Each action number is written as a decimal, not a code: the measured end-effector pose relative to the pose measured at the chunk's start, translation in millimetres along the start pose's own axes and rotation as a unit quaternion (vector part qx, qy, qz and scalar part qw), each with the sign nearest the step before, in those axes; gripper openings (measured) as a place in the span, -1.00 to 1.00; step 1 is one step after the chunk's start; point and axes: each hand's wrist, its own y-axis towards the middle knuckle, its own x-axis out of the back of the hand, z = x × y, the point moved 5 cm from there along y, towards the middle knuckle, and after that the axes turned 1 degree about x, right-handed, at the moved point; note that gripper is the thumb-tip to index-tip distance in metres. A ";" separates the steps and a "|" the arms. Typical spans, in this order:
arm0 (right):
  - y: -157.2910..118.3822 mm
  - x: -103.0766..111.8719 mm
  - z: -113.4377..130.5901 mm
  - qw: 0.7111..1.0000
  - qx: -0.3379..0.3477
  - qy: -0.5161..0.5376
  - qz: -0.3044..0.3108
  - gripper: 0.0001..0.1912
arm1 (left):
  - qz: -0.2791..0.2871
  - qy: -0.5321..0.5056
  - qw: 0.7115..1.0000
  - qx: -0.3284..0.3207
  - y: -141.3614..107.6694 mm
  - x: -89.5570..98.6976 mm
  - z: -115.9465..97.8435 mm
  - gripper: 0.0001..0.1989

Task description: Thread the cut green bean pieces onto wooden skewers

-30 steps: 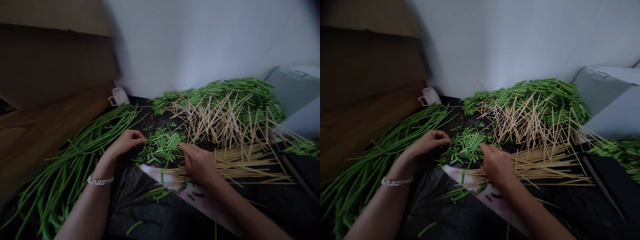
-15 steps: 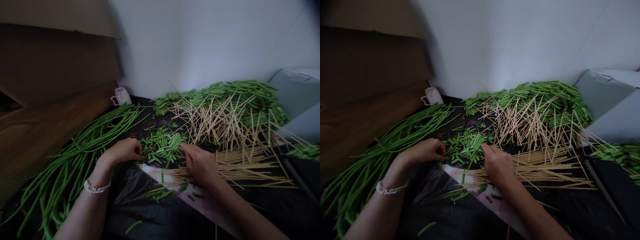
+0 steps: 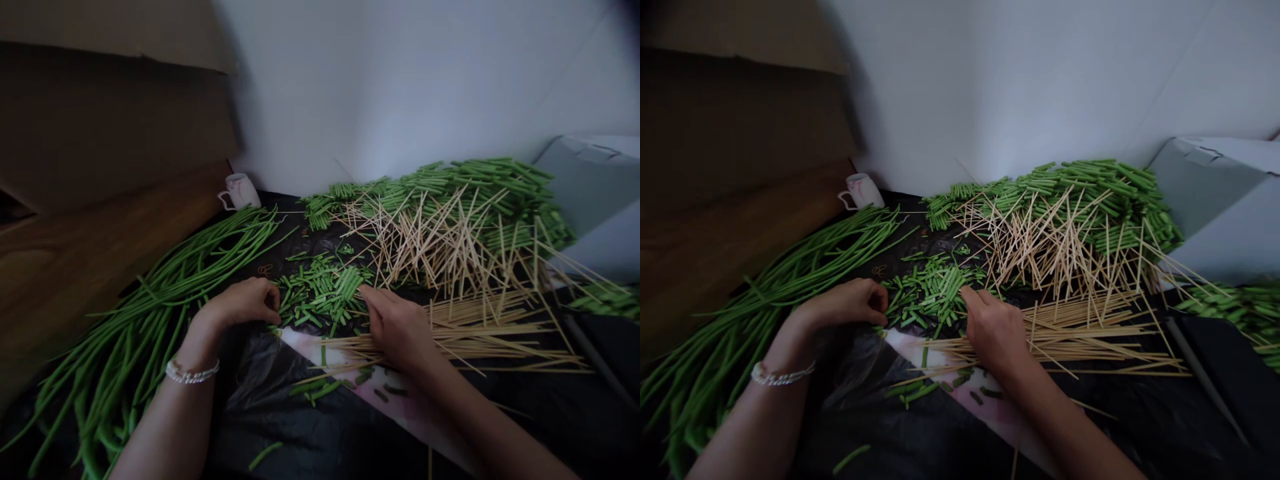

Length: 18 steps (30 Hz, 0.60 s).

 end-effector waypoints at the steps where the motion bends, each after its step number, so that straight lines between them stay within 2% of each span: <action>1: 0.1 0.0 -0.1 1.000 0.000 0.001 -0.001 -0.65 | -0.013 0.000 1.000 -0.009 0.4 0.8 -2.4 -0.84; 3: 0.2 -0.2 -0.7 1.000 -0.004 0.000 -0.002 -0.65 | -0.048 -0.044 0.997 -0.045 2.8 3.2 -10.7 -0.83; 5: 0.1 -0.5 -1.3 1.000 -0.008 -0.001 -0.004 -0.65 | -0.119 -0.127 0.982 -0.069 6.4 7.7 -18.4 -0.77; 7: -0.2 -0.6 -0.9 1.000 -0.005 0.004 -0.005 -0.65 | -0.192 -0.228 0.952 -0.074 11.0 8.7 -23.9 -0.71; 8: -0.4 -0.4 -0.5 1.000 -0.002 0.007 -0.007 -0.65 | -0.206 -0.287 0.932 -0.076 14.1 5.7 -26.9 -0.67; 11: -0.7 1.0 1.5 1.000 0.003 0.015 -0.012 -0.64 | -0.172 -0.460 0.868 -0.077 26.0 -13.3 -38.0 -0.64; 14: -0.8 2.0 4.7 1.000 0.010 0.019 -0.009 -0.63 | -0.148 -0.564 0.810 -0.053 34.3 -29.9 -43.8 -0.67; 18: -1.2 0.6 8.9 1.000 0.016 0.021 0.006 -0.64 | -0.140 -0.624 0.768 -0.027 37.7 -38.0 -44.3 -0.66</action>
